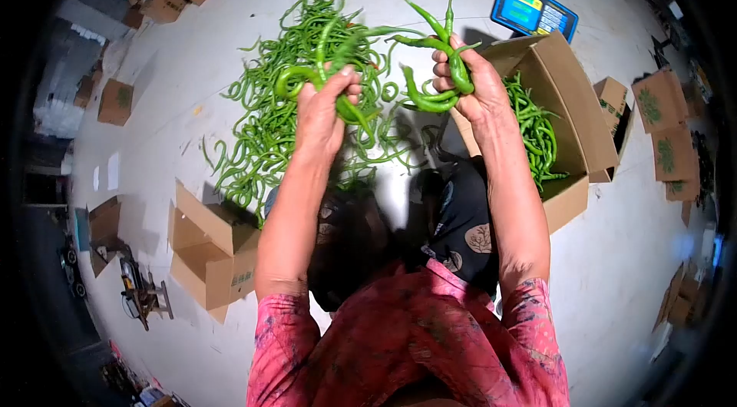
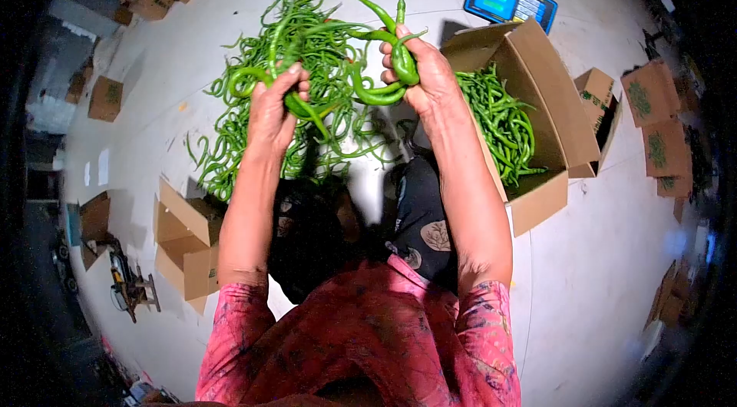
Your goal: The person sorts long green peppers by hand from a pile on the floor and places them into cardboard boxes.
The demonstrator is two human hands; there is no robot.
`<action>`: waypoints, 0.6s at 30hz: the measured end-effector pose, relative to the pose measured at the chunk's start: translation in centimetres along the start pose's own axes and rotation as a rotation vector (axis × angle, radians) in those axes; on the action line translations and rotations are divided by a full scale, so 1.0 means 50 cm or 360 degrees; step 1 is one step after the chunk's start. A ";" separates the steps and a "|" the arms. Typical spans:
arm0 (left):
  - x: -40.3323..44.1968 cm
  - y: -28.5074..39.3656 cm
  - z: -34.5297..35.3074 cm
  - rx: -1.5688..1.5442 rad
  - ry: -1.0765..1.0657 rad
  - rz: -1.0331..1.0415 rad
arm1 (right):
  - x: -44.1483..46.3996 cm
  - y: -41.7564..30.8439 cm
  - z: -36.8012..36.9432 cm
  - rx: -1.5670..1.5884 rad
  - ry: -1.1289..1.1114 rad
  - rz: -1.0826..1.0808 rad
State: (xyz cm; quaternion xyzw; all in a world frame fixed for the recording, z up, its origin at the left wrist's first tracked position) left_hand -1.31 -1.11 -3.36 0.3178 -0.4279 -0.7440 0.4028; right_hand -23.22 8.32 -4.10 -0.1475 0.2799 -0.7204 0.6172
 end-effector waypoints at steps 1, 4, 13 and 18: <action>0.005 -0.003 -0.009 -0.0041 0.0008 0.0024 | -0.007 -0.012 -0.008 0.0057 0.0014 -0.0058; 0.010 0.004 -0.019 -0.0213 -0.0008 -0.0025 | -0.057 -0.073 -0.046 -0.0007 0.0103 -0.0241; -0.018 0.004 0.030 -0.0238 -0.0069 -0.0207 | -0.205 -0.248 -0.109 -0.0234 0.0425 -0.0847; -0.007 -0.017 0.050 -0.0237 -0.0202 -0.0251 | -0.124 -0.143 -0.291 -0.0952 0.1496 -0.0181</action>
Point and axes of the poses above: each hand's wrist, its own x-axis towards the middle knuckle, its own z-axis out of the palm, y = z × x, the point moved 1 cm from there along x, towards the middle knuckle, and after that the axes turned 1 degree about -y, right-handed, at the moved point
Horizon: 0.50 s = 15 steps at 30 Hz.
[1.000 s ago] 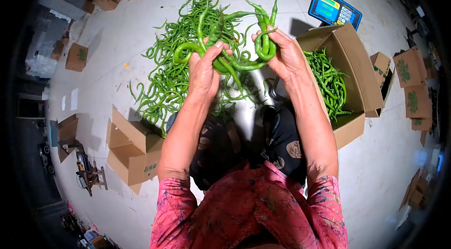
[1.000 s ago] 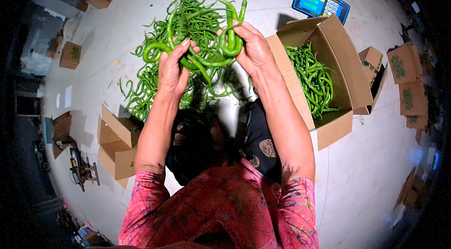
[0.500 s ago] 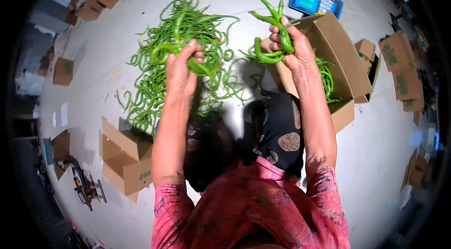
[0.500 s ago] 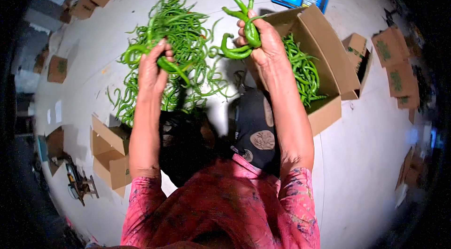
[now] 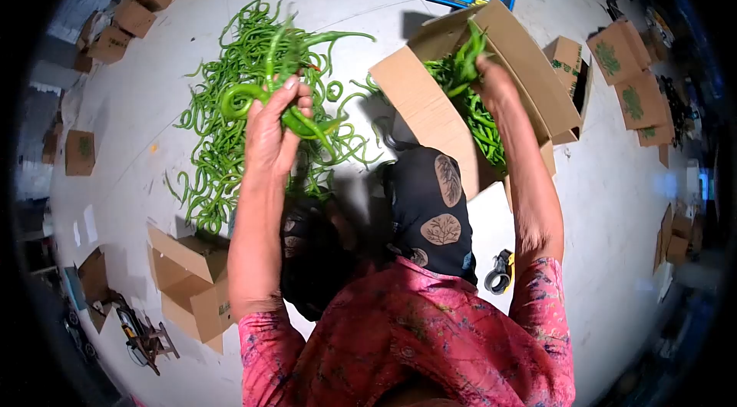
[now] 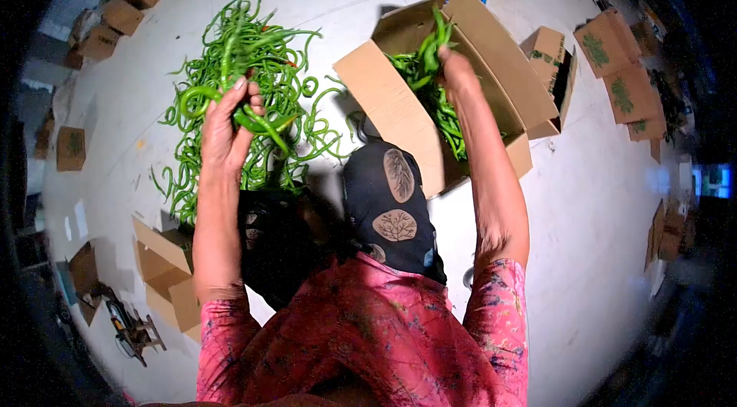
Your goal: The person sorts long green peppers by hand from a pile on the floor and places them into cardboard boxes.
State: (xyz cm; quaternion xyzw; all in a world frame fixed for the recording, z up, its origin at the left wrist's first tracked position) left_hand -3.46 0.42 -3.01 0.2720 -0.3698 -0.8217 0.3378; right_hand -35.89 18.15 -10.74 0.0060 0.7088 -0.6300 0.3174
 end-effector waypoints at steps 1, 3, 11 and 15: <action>0.003 -0.005 -0.005 -0.0027 -0.0027 -0.0033 | 0.141 0.118 -0.060 -0.0793 -0.0160 -0.0218; -0.003 -0.002 0.000 -0.0155 -0.0196 -0.0120 | 0.089 0.148 -0.062 -0.1041 -0.0059 -0.0426; 0.003 -0.026 0.011 -0.0073 -0.0475 -0.0148 | -0.204 -0.034 0.090 -0.0575 -0.0833 -0.0568; -0.017 -0.029 0.037 0.0287 -0.0482 -0.0090 | -0.305 -0.033 0.225 -0.0292 -0.1148 -0.0587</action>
Point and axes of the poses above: each hand's wrist, its own x-axis towards the middle knuckle, its own z-axis out of the palm, y = z × x, the point moved 1 cm from there along x, towards the middle knuckle, and after that the axes turned 1 degree about -y, right-handed, at the moved point
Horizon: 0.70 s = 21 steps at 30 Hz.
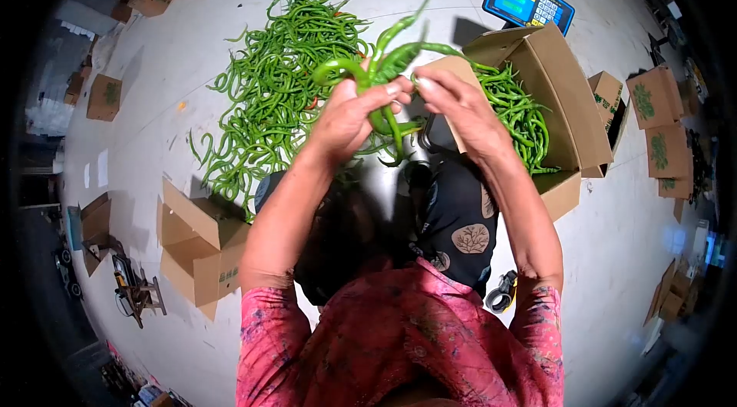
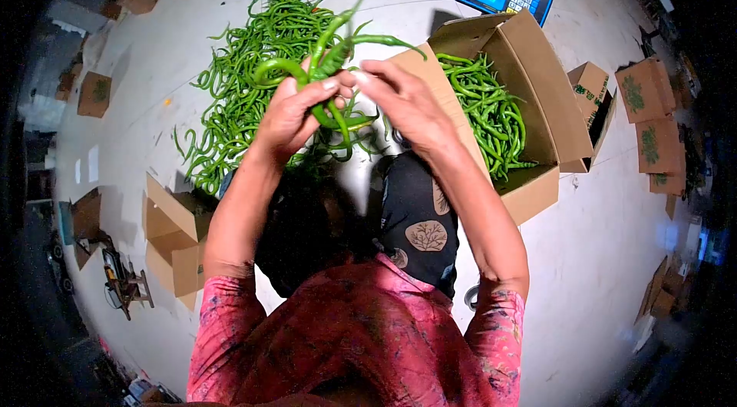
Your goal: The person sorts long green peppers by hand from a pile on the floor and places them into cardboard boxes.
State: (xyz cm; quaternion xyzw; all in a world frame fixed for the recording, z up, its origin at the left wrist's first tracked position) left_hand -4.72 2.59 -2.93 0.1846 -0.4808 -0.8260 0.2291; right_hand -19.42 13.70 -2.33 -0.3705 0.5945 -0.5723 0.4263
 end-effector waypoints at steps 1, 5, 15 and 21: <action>-0.005 0.000 0.011 0.0175 -0.0040 0.0052 | 0.007 -0.012 0.030 0.0182 -0.0110 0.0069; -0.011 -0.016 -0.003 0.0633 -0.0174 0.0145 | 0.065 0.022 0.071 0.0552 -0.0033 0.0286; -0.011 0.017 -0.015 0.0075 0.0310 0.0153 | 0.085 0.027 0.032 0.1456 -0.0185 0.0137; -0.022 0.033 -0.034 0.0188 0.0339 0.0090 | 0.073 0.020 -0.004 0.1920 -0.0315 0.0082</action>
Point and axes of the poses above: each hand's wrist, its own x-axis towards the middle knuckle, its own z-axis out of the palm, y = z × x, the point moved 1 cm from there along x, towards the middle knuckle, and after that the axes turned 1 degree about -y, right-handed, at the moved point
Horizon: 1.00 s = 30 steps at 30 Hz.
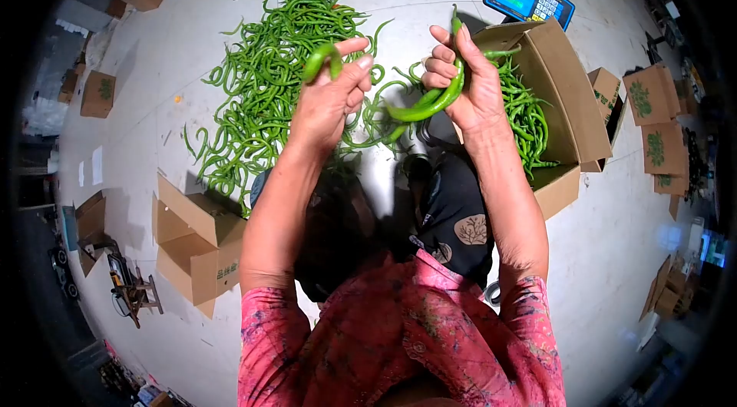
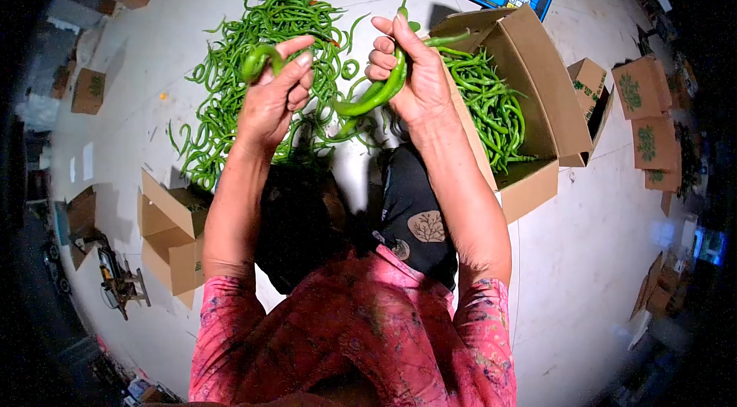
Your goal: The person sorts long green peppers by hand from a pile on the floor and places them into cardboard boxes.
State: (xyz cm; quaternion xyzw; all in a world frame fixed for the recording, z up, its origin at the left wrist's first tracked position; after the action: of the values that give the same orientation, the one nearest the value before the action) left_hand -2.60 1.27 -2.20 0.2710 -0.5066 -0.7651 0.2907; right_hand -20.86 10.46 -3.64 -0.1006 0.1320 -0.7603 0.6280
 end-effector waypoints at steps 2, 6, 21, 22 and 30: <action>-0.005 -0.004 0.009 0.0044 -0.0059 -0.0063 | -0.003 0.003 0.001 0.0030 -0.0056 -0.0008; -0.006 -0.008 0.018 0.0235 -0.0196 -0.0073 | -0.011 0.008 0.020 -0.0402 0.0147 0.0023; 0.004 -0.018 0.034 0.0139 -0.0253 0.0278 | -0.026 0.009 0.044 -0.1311 0.0354 -0.0024; 0.002 -0.005 0.037 -0.0091 -0.0252 0.0207 | -0.017 0.000 0.026 -0.1206 0.0315 -0.0042; 0.009 -0.005 0.018 -0.0112 -0.0431 -0.0018 | -0.042 -0.043 0.012 -0.0929 0.0404 -0.0296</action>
State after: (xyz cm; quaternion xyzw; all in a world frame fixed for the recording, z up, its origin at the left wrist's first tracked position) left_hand -3.57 1.59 -2.15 0.1579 -0.5125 -0.8136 0.2247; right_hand -22.25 12.85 -2.33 -0.1924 0.4117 -0.7510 0.4790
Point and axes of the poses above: each hand's wrist, its own x-axis towards the middle knuckle, its own z-axis out of the palm, y = z × x, the point moved 1 cm from there along x, towards the middle knuckle, and after that the axes turned 1 degree about -y, right-handed, at the moved point
